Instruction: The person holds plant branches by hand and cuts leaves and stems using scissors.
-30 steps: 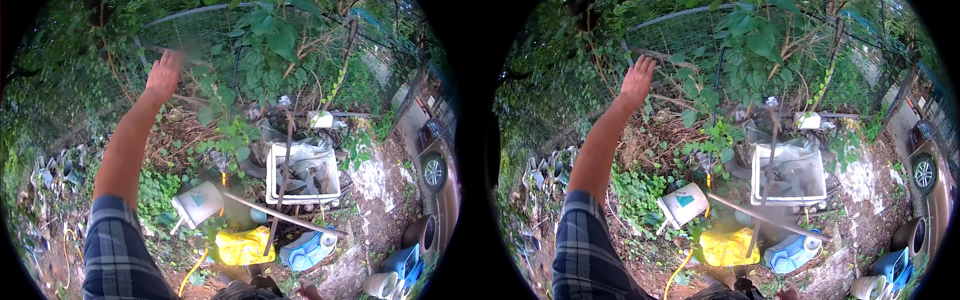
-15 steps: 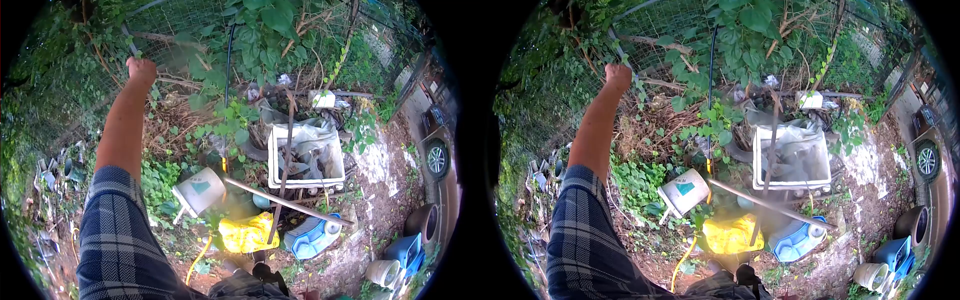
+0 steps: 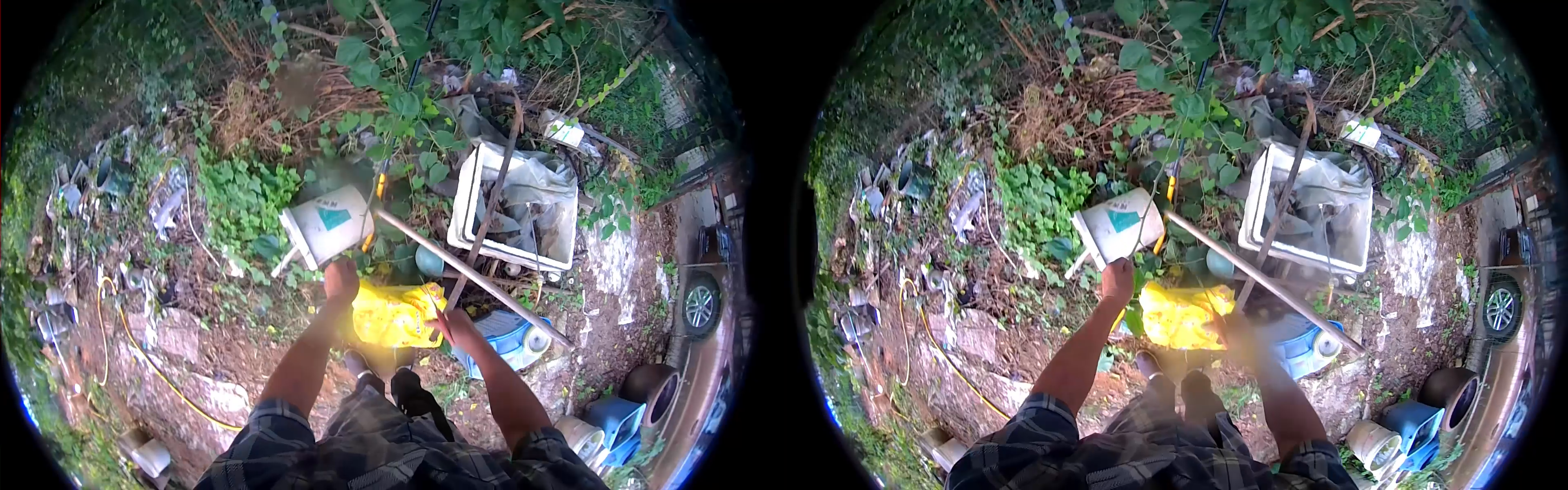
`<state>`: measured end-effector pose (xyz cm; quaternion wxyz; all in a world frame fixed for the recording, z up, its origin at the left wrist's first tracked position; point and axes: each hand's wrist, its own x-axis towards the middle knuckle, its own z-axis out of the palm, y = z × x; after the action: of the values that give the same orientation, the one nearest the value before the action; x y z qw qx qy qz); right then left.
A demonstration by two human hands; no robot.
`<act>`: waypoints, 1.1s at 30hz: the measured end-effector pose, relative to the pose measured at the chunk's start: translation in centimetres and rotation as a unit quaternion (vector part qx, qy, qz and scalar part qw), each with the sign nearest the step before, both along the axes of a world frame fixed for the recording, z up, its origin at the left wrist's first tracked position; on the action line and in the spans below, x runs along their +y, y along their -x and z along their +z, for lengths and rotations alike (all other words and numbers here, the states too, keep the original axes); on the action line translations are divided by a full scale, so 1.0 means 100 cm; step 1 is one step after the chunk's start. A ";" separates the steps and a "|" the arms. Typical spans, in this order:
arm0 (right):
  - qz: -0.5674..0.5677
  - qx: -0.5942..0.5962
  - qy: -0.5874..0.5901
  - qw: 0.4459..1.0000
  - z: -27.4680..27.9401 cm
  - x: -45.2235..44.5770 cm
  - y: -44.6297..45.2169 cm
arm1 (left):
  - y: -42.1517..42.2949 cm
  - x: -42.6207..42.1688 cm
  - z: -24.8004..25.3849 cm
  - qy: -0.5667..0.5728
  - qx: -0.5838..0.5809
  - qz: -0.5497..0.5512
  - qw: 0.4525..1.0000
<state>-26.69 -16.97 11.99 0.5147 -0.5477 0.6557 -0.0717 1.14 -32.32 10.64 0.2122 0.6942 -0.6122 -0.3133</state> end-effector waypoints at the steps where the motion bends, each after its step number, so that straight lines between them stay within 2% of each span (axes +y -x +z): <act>1: 0.067 0.047 0.002 0.997 0.003 -0.029 -0.011 | 0.001 0.015 -0.011 -0.013 0.037 0.001 0.999; 4: 0.108 0.095 -0.050 0.988 0.010 -0.096 -0.045 | 0.013 0.029 -0.027 -0.041 0.103 0.041 0.993; 6: 0.137 0.110 -0.071 0.982 0.005 -0.128 -0.061 | 0.018 0.032 -0.031 0.015 0.104 0.015 0.994; 9: 0.285 0.096 0.015 0.954 -0.036 -0.148 -0.068 | 0.023 0.034 -0.020 0.001 0.074 0.026 0.997; 11: 0.311 0.095 0.052 0.944 -0.048 -0.153 -0.066 | 0.016 0.034 -0.023 0.038 0.083 0.007 0.996; 12: 0.189 0.044 -0.032 0.980 -0.045 -0.147 -0.067 | 0.010 0.032 -0.026 0.073 0.091 -0.013 0.993; 13: 0.033 -0.021 -0.101 0.994 -0.041 -0.141 -0.069 | 0.003 0.028 -0.028 0.039 0.092 0.013 0.995; 14: -0.122 -0.072 -0.140 0.980 -0.037 -0.135 -0.070 | -0.006 0.019 -0.029 0.007 0.093 0.037 0.995; 15: -0.096 -0.072 -0.114 0.986 -0.039 -0.125 -0.065 | -0.021 0.013 -0.023 0.039 0.095 0.008 0.995; 16: -0.070 -0.073 -0.090 0.991 -0.042 -0.112 -0.056 | -0.033 0.003 -0.023 0.054 0.038 -0.006 0.998; 18: -0.047 0.006 -0.124 0.991 -0.010 -0.085 -0.056 | -0.059 -0.014 -0.017 0.073 -0.041 -0.076 0.994; 19: -0.053 -0.043 -0.091 0.994 -0.038 -0.060 -0.043 | -0.071 -0.020 -0.009 0.123 -0.045 -0.096 0.987; 20: -0.084 -0.061 -0.085 0.991 -0.049 -0.041 -0.035 | -0.076 -0.031 -0.006 0.016 -0.007 -0.009 1.000; 21: -0.114 -0.079 -0.078 0.987 -0.059 -0.022 -0.027 | -0.087 -0.041 -0.009 0.046 0.014 -0.037 0.998; 22: -0.168 -0.064 -0.108 0.978 -0.051 0.000 -0.027 | -0.088 -0.047 0.012 0.005 -0.013 -0.032 0.999; 25: -0.161 -0.072 -0.177 0.968 -0.028 0.063 -0.002 | -0.092 -0.060 0.029 0.022 -0.021 -0.066 0.997; 26: -0.164 -0.094 -0.127 0.974 -0.042 0.102 0.009 | -0.086 -0.062 0.042 0.019 -0.014 -0.064 0.998; 27: -0.145 -0.096 -0.125 0.977 -0.091 0.138 0.025 | -0.075 -0.059 0.062 0.008 -0.040 -0.061 0.997; 28: 0.075 0.038 0.011 0.996 -0.117 0.171 0.045 | -0.068 -0.060 0.071 0.005 -0.058 -0.073 0.996; 29: 0.287 0.169 0.147 0.931 -0.129 0.192 0.055 | -0.062 -0.063 0.077 0.002 -0.076 -0.086 0.993; 30: 0.238 0.167 -0.016 0.957 -0.114 0.197 0.052 | -0.060 -0.065 0.079 -0.002 -0.094 -0.098 0.991; 31: 0.208 0.155 -0.119 0.959 -0.095 0.204 0.054 | -0.060 -0.066 0.073 -0.002 -0.071 -0.100 0.992; 32: 0.176 0.152 -0.217 0.948 -0.071 0.207 0.053 | -0.060 -0.064 0.073 0.005 -0.071 -0.106 0.992; 33: 0.167 0.144 -0.251 0.942 -0.049 0.209 0.055 | -0.059 -0.063 0.073 0.014 -0.070 -0.113 0.991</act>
<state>-32.16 3.92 7.06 0.5399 -0.5070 0.6185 0.2624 7.04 -38.59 17.95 0.1422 0.6376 -0.7045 -0.2773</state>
